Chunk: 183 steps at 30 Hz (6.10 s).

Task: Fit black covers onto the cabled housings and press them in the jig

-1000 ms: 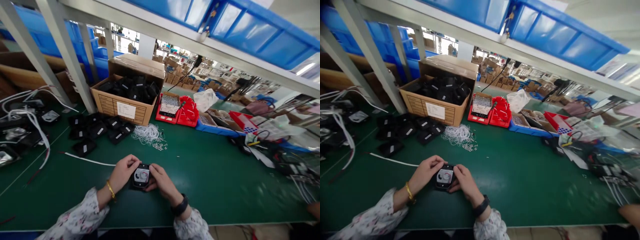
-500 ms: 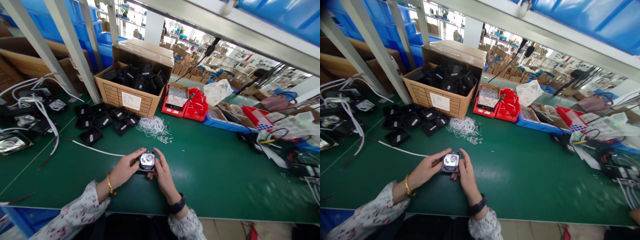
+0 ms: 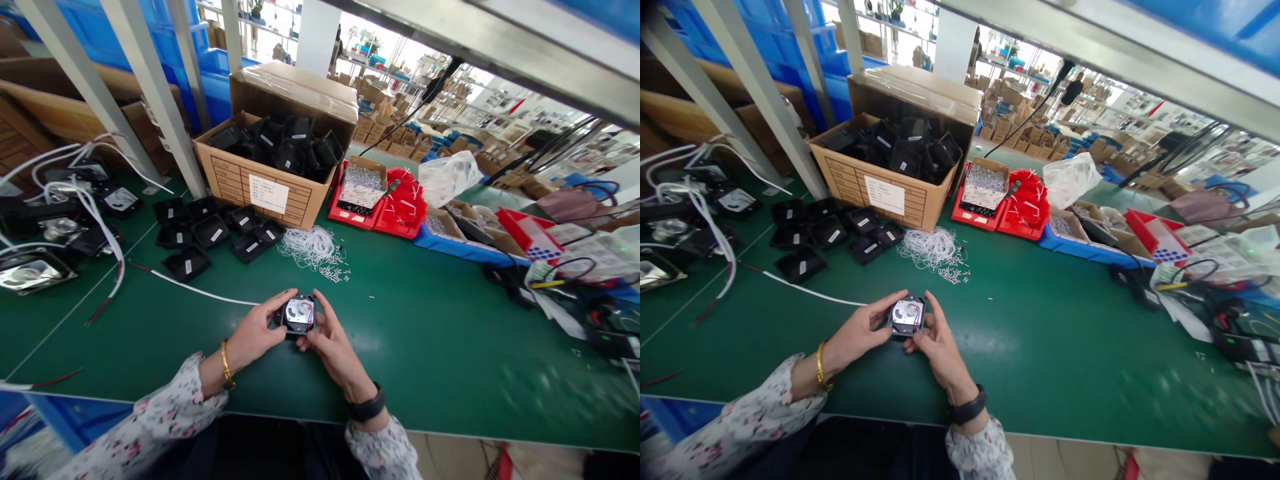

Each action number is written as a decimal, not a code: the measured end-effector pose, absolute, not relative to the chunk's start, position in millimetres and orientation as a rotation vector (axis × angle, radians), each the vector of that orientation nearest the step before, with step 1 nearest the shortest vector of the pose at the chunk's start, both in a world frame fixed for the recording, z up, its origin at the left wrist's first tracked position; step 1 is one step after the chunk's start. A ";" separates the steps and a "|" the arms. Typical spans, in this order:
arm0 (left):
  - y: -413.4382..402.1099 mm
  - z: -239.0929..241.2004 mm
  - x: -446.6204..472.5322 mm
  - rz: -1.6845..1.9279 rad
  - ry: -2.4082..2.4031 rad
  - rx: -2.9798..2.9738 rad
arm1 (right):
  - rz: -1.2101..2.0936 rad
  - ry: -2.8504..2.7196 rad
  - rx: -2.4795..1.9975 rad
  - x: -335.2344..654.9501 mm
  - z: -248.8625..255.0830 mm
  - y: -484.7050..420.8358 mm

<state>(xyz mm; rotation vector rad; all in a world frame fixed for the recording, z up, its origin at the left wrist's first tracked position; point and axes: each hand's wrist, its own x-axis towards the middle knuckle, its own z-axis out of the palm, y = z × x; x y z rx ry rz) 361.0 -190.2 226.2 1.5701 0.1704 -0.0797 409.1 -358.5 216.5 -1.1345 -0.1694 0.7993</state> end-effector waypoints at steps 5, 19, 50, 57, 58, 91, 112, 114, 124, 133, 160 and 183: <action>-195.0 225.8 361.1 -0.014 0.189 1.674 | 0.765 -0.178 -1.156 402.9 212.9 -358.5; -190.0 208.0 351.7 0.062 0.076 1.584 | 0.017 -1.466 -2.165 539.1 250.0 -224.8; -185.4 214.6 353.0 -0.014 0.030 1.590 | 0.200 -0.634 -2.565 420.1 205.1 -461.0; -184.7 208.2 357.0 -0.001 0.118 1.602 | 0.307 -0.630 -2.306 423.0 224.6 -420.6; -184.9 207.7 357.6 0.010 0.112 1.601 | 0.295 -0.642 -2.235 424.3 233.9 -409.8; -141.9 251.8 378.5 -0.313 -0.311 1.894 | 0.529 -0.392 -1.742 379.4 236.8 -340.0; -163.6 206.1 340.3 0.125 -0.185 1.962 | 0.294 -0.758 -1.891 388.5 222.5 -349.2; -163.3 204.2 339.4 0.131 -0.193 2.029 | 0.299 -0.776 -1.903 391.1 221.7 -350.8; -159.7 211.0 329.4 0.072 -0.140 2.104 | 0.310 -0.805 -1.966 397.5 222.8 -346.7; -157.8 208.1 328.3 0.049 -0.129 2.011 | 0.304 -0.818 -2.009 396.4 224.6 -343.4; -161.7 212.7 323.6 0.053 -0.120 1.983 | 0.387 -0.851 -1.920 393.3 225.8 -346.5; -159.9 213.6 323.1 0.016 -0.156 2.057 | 0.301 -0.978 -2.109 397.9 228.6 -344.0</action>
